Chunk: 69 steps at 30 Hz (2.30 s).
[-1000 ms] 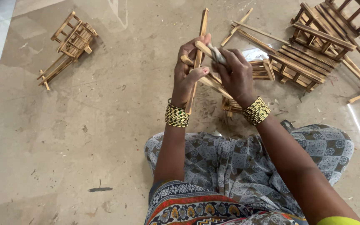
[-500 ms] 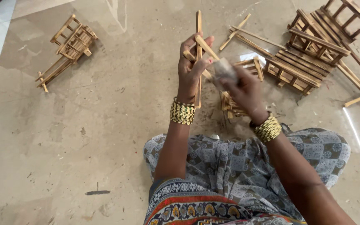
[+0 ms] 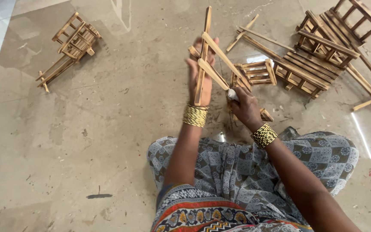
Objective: The person sits on the floor and wipes miniature wooden furniture pieces one at a time with a white cloth, turning each piece over and running the cloth along the slats and frame before setting it aside and picking up the next piece.
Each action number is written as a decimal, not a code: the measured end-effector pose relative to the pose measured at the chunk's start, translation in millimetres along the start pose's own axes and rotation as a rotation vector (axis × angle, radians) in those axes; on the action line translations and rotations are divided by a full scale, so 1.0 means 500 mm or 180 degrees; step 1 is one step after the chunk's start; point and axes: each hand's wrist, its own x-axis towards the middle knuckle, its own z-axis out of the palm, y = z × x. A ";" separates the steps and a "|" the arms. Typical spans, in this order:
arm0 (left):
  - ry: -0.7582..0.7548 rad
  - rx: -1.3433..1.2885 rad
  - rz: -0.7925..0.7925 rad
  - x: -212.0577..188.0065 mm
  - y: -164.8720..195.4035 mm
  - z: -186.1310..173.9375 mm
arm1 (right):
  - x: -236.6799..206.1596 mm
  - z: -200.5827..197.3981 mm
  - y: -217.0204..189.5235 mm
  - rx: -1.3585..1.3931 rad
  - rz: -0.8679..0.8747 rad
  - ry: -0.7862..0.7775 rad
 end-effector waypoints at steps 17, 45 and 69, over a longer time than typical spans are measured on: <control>0.1255 0.4078 0.0151 -0.062 -0.136 -0.064 | 0.026 -0.009 0.000 0.0414 0.0055 0.0132; 0.1123 0.3079 0.0860 0.024 -0.114 0.035 | 0.036 -0.040 -0.027 0.0784 0.0449 0.0157; 0.0778 0.3110 0.0561 0.040 -0.124 0.069 | 0.071 -0.051 -0.040 0.0785 -0.0177 0.1115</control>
